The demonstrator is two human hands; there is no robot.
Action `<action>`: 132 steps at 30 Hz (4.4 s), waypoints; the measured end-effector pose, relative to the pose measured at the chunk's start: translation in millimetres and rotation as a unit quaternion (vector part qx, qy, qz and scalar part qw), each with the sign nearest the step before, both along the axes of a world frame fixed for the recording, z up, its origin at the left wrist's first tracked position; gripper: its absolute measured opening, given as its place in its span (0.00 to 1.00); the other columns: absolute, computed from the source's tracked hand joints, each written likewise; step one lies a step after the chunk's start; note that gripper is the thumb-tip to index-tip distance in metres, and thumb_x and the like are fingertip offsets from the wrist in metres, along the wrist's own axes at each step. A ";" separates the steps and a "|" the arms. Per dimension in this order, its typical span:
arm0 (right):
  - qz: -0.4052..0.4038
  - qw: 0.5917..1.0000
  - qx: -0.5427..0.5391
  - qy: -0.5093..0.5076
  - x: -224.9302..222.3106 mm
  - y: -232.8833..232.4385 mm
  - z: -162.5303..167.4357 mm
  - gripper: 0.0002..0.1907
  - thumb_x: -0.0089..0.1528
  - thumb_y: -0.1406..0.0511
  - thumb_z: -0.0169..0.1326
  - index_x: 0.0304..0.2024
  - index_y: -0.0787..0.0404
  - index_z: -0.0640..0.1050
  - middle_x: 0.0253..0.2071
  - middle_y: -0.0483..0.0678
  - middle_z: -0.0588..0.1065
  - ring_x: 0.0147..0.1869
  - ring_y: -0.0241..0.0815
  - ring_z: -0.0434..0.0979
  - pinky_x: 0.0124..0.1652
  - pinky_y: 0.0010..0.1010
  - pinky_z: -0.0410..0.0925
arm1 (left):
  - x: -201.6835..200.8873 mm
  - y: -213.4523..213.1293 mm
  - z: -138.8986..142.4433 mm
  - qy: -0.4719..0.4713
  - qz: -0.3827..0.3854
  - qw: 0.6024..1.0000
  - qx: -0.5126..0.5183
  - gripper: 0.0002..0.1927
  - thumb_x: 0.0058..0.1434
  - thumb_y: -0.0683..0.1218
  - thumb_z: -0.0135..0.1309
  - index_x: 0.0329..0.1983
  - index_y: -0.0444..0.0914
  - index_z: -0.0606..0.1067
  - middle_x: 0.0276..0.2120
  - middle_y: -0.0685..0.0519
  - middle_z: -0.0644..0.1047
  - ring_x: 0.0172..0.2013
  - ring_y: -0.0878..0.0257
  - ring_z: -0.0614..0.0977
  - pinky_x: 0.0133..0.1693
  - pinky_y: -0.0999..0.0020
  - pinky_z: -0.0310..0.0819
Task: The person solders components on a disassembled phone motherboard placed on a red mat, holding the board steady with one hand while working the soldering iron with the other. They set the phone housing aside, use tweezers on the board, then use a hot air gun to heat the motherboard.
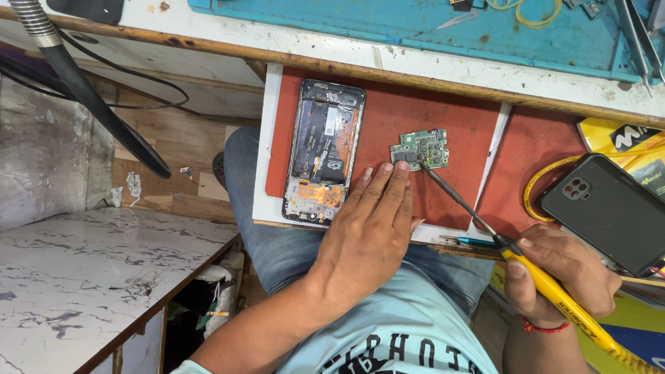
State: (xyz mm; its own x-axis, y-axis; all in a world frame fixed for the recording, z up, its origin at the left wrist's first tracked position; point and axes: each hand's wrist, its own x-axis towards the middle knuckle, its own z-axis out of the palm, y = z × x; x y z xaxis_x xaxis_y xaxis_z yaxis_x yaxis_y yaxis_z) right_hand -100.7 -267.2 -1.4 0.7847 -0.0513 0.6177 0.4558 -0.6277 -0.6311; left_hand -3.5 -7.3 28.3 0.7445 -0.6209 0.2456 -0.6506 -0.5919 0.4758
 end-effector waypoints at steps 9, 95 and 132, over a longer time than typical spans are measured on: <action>-0.019 0.999 0.013 -0.028 -3.7 -0.1 -7.8 0.13 0.68 0.63 0.60 0.41 0.70 0.76 0.30 0.54 0.77 0.32 0.46 0.81 0.40 0.33 0.77 | -0.6 -0.5 -1.3 -0.001 0.002 1.000 0.002 0.26 0.66 0.49 0.54 0.58 0.22 0.73 0.62 0.31 0.72 0.64 0.39 0.73 0.67 0.47 0.65; -0.029 0.999 -0.008 -0.025 4.8 15.0 0.6 0.09 0.60 0.68 0.58 0.36 0.71 0.77 0.29 0.57 0.77 0.31 0.48 0.80 0.38 0.34 0.75 | -1.7 -0.1 -10.5 -0.001 0.004 1.000 0.001 0.23 0.65 0.48 0.55 0.55 0.24 0.74 0.63 0.33 0.72 0.64 0.40 0.73 0.65 0.49 0.65; -0.057 0.998 -0.027 -0.008 6.6 13.9 4.6 0.09 0.62 0.67 0.60 0.36 0.69 0.78 0.32 0.55 0.78 0.33 0.46 0.82 0.43 0.32 0.76 | -4.1 -0.7 -11.9 -0.015 0.006 1.000 0.005 0.23 0.67 0.48 0.53 0.56 0.24 0.74 0.63 0.32 0.72 0.64 0.40 0.73 0.66 0.49 0.64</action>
State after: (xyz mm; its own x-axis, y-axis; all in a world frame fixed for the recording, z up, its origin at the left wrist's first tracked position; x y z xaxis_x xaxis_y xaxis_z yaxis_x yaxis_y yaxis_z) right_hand -94.1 -253.3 3.3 0.7652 -0.1060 0.6350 0.3896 -0.7090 -0.5878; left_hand -7.7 -8.0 16.3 0.7440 -0.6149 0.2616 -0.6577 -0.6047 0.4492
